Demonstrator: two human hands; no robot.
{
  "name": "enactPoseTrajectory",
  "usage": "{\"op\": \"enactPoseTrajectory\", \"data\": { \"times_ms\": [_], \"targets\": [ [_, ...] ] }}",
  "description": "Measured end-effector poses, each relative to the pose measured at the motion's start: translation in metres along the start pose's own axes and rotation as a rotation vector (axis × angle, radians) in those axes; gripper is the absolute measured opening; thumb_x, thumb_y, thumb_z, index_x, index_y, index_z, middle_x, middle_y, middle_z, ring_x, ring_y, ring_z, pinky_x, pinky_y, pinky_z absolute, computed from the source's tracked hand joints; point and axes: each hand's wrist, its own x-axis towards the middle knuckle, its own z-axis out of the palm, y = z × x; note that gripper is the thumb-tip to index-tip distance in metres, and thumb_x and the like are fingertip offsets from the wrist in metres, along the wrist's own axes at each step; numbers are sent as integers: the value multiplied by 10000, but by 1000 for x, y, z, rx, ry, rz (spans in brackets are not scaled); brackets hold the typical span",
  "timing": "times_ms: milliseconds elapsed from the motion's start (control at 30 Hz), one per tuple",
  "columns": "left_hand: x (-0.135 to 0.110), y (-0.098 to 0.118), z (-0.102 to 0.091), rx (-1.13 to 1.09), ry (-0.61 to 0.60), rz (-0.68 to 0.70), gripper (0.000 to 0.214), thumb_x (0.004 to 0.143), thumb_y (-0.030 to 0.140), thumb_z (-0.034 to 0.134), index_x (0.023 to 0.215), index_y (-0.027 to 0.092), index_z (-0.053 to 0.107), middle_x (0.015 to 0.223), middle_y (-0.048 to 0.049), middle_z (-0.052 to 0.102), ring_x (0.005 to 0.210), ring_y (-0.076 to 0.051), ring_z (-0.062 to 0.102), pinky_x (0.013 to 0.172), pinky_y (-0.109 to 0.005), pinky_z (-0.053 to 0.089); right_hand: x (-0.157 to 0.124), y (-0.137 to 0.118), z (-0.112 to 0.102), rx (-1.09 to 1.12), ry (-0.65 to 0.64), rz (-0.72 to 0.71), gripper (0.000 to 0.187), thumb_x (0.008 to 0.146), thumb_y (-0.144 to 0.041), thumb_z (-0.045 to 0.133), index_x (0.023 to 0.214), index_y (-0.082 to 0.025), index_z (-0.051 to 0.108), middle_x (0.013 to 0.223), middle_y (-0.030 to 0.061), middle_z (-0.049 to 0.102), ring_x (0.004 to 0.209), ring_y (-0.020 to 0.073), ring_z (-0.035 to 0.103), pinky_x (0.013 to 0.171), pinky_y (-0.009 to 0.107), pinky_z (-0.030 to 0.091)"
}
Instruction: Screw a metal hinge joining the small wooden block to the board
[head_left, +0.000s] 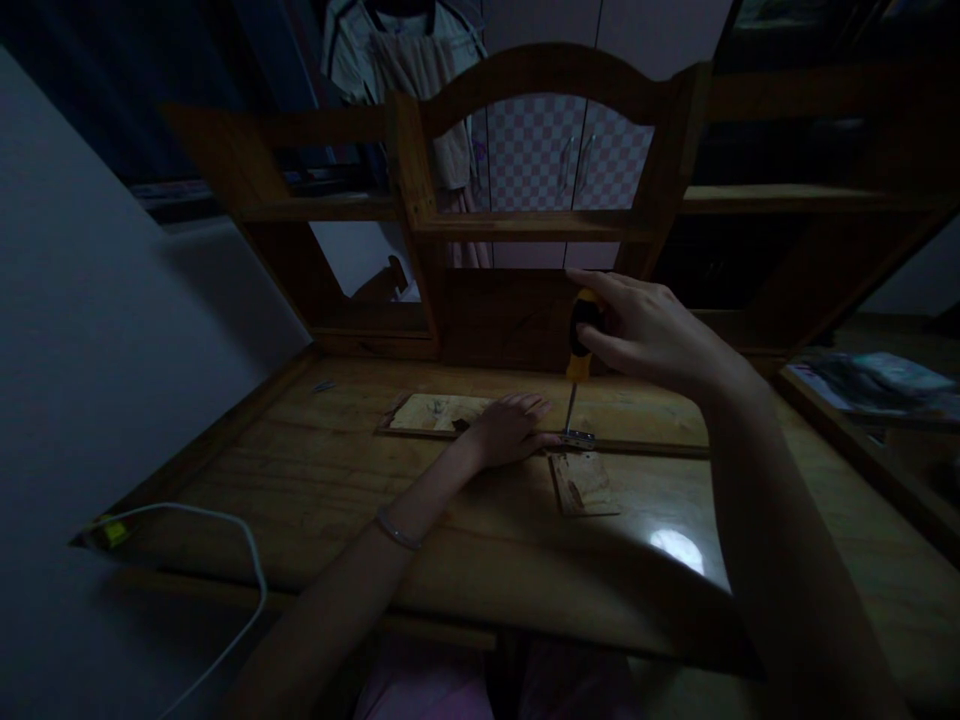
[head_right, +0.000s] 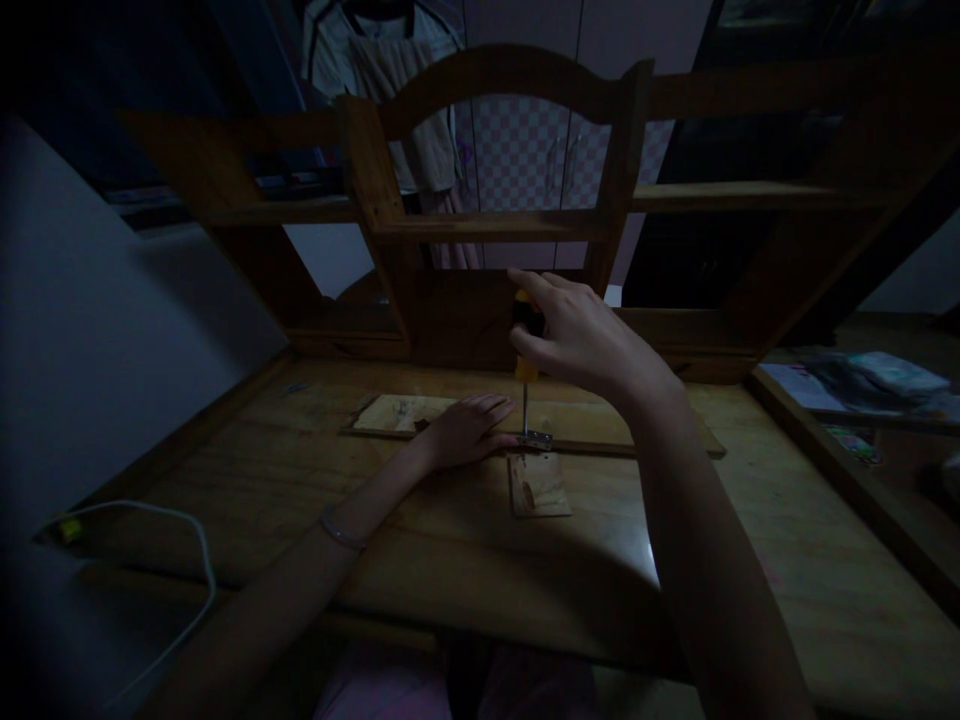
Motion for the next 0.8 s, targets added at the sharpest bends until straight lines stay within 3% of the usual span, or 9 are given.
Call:
{"op": "enactPoseTrajectory", "data": {
  "times_ms": [167, 433, 633, 800],
  "targets": [
    [-1, -3, 4, -41, 25, -35, 634, 923, 621, 461, 1359, 162, 482, 1376, -114, 534, 1262, -244, 505, 1071, -357, 390, 0, 0, -2, 9, 10, 3, 463, 879, -342, 525, 1323, -215, 558, 1172, 94, 644, 936, 250, 623, 869, 388, 450],
    [-2, -6, 3, -125, 32, -58, 668, 884, 657, 504, 1365, 193, 502, 1393, -95, 523, 1269, -244, 499, 1069, -356, 400, -1, 3, -6, 36, -49, 16, 581, 842, -309, 538, 1411, -204, 479, 1263, 100, 614, 1090, 306, 589, 895, 418, 451],
    [-3, -6, 7, -119, 46, -84, 698, 861, 676, 521, 1370, 199, 501, 1392, -90, 521, 1264, -249, 499, 1066, -369, 406, -1, 2, -7, 33, -19, -7, 496, 858, -331, 546, 1337, -204, 545, 1181, 96, 652, 1046, 285, 607, 873, 388, 454],
    [-2, -6, 6, -110, 40, -73, 685, 860, 657, 544, 1376, 209, 496, 1373, -91, 535, 1246, -246, 515, 1040, -370, 429, -3, 2, -12, 80, -76, 7, 558, 837, -314, 548, 1379, -184, 508, 1154, 90, 661, 905, 248, 635, 805, 351, 461]
  ]
}}
